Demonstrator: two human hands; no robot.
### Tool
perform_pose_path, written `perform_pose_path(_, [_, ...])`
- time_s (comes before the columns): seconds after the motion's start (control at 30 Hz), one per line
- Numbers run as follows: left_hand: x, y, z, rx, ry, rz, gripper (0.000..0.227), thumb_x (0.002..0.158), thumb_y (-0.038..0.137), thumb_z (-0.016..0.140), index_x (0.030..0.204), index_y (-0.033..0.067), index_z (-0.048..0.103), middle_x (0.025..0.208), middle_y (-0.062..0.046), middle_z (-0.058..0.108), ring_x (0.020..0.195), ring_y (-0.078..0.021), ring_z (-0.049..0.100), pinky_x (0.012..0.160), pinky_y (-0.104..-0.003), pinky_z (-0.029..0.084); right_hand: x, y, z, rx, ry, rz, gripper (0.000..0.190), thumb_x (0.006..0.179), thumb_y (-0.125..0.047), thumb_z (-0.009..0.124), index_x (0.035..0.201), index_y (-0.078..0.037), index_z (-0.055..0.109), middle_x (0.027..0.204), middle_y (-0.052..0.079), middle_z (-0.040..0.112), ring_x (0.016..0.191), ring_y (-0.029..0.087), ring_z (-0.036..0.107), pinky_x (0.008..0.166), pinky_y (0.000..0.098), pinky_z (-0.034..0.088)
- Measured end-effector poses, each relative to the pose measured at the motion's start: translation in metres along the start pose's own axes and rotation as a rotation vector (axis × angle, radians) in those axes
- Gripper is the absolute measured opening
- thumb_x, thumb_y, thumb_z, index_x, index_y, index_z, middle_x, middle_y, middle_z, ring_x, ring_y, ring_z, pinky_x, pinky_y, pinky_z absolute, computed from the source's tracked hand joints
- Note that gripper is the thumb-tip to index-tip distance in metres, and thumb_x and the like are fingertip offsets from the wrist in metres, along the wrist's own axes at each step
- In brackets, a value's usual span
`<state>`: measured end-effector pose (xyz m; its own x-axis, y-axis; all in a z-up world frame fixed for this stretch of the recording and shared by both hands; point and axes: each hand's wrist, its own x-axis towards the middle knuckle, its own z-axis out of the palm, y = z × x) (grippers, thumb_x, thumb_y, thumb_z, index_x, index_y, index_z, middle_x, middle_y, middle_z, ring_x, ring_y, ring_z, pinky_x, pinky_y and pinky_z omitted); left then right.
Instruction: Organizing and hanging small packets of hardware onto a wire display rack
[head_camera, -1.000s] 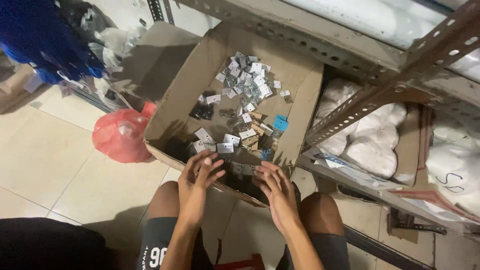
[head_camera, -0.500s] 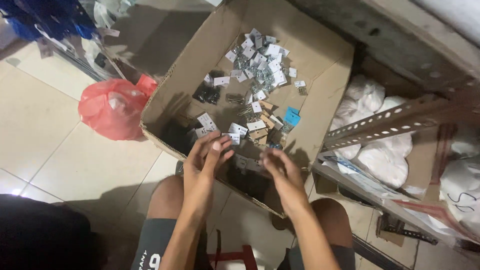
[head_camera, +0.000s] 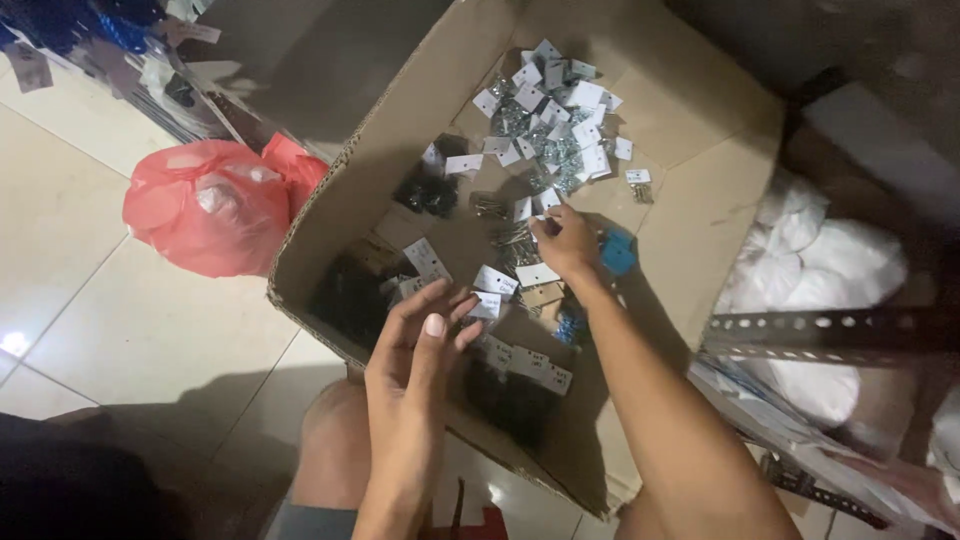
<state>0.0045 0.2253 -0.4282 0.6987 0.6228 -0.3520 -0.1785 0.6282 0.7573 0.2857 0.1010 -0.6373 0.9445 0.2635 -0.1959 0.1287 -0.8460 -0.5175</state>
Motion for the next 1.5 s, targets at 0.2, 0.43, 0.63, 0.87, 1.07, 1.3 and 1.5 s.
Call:
perform_pose_path(0.2, [0.006, 0.009, 0.009, 0.071, 0.038, -0.051, 0.045, 0.094, 0.03, 0.059, 0.126, -0.0006, 0.066, 0.125, -0.02, 0.075, 0.119, -0.0267, 0.072, 0.1, -0.038, 0.063, 0.025, -0.003, 0.031, -0.009, 0.042, -0.128, 0.029, 0.087, -0.038, 0.078, 0.094, -0.011, 0.076, 0.081, 0.004, 0.077, 0.074, 0.018, 0.072, 0.064, 0.0361, 0.052])
perform_pose_path(0.43, [0.009, -0.003, 0.005, 0.097, -0.021, 0.012, 0.04, 0.096, 0.027, 0.06, 0.127, 0.0014, 0.065, 0.125, -0.018, 0.075, 0.119, -0.024, 0.071, 0.098, -0.036, 0.061, 0.009, -0.042, 0.017, -0.034, -0.045, -0.045, 0.012, 0.087, -0.022, 0.075, 0.096, -0.016, 0.08, 0.091, 0.0, 0.08, 0.075, 0.015, 0.071, 0.064, 0.0355, 0.053])
perform_pose_path(0.63, [0.005, -0.012, 0.005, 0.355, -0.111, 0.076, 0.033, 0.094, 0.02, 0.065, 0.125, 0.0069, 0.066, 0.129, -0.009, 0.073, 0.114, -0.0174, 0.071, 0.096, -0.03, 0.059, -0.058, -0.093, -0.031, 0.255, -0.119, 0.056, 0.015, 0.092, -0.02, 0.075, 0.104, -0.011, 0.076, 0.109, 0.005, 0.076, 0.098, 0.02, 0.071, 0.09, 0.0397, 0.053])
perform_pose_path(0.87, [-0.009, -0.03, 0.001, 1.164, -0.4, 0.524, 0.072, 0.084, 0.006, 0.071, 0.15, 0.005, 0.042, 0.157, -0.023, 0.036, 0.149, -0.0471, 0.024, 0.118, -0.064, 0.028, -0.169, -0.115, -0.097, 0.836, -0.048, 0.354, 0.035, 0.082, -0.022, 0.08, 0.109, -0.001, 0.075, 0.108, 0.007, 0.077, 0.101, 0.014, 0.068, 0.092, 0.0246, 0.051])
perform_pose_path(1.07, [-0.036, -0.03, 0.009, 1.176, -0.587, 0.59, 0.06, 0.101, 0.007, 0.05, 0.158, 0.0056, 0.032, 0.154, -0.022, 0.045, 0.132, -0.0446, 0.047, 0.1, -0.057, 0.046, -0.27, -0.111, -0.151, 1.203, -0.098, 0.421, 0.015, 0.088, -0.016, 0.075, 0.097, -0.008, 0.067, 0.102, 0.006, 0.068, 0.1, 0.018, 0.06, 0.089, 0.0351, 0.041])
perform_pose_path(1.3, [-0.069, -0.027, 0.013, 0.775, -0.804, 0.408, 0.053, 0.088, -0.005, 0.045, 0.141, -0.0011, 0.051, 0.138, -0.024, 0.063, 0.128, -0.0437, 0.06, 0.101, -0.047, 0.049, -0.328, -0.089, -0.164, 1.27, -0.009, 0.246, 0.011, 0.096, -0.016, 0.073, 0.087, -0.012, 0.068, 0.082, -0.001, 0.064, 0.074, 0.009, 0.057, 0.059, 0.0248, 0.039])
perform_pose_path(1.5, [-0.088, -0.033, 0.009, 0.401, -0.678, -0.075, 0.018, 0.098, 0.005, 0.062, 0.11, 0.0011, 0.074, 0.084, -0.009, 0.078, 0.071, -0.0178, 0.074, 0.069, -0.034, 0.064, -0.355, -0.089, -0.186, 0.953, 0.204, 0.068, 0.021, 0.1, -0.021, 0.066, 0.106, -0.004, 0.076, 0.071, 0.0, 0.057, 0.068, 0.011, 0.049, 0.067, 0.0233, 0.035])
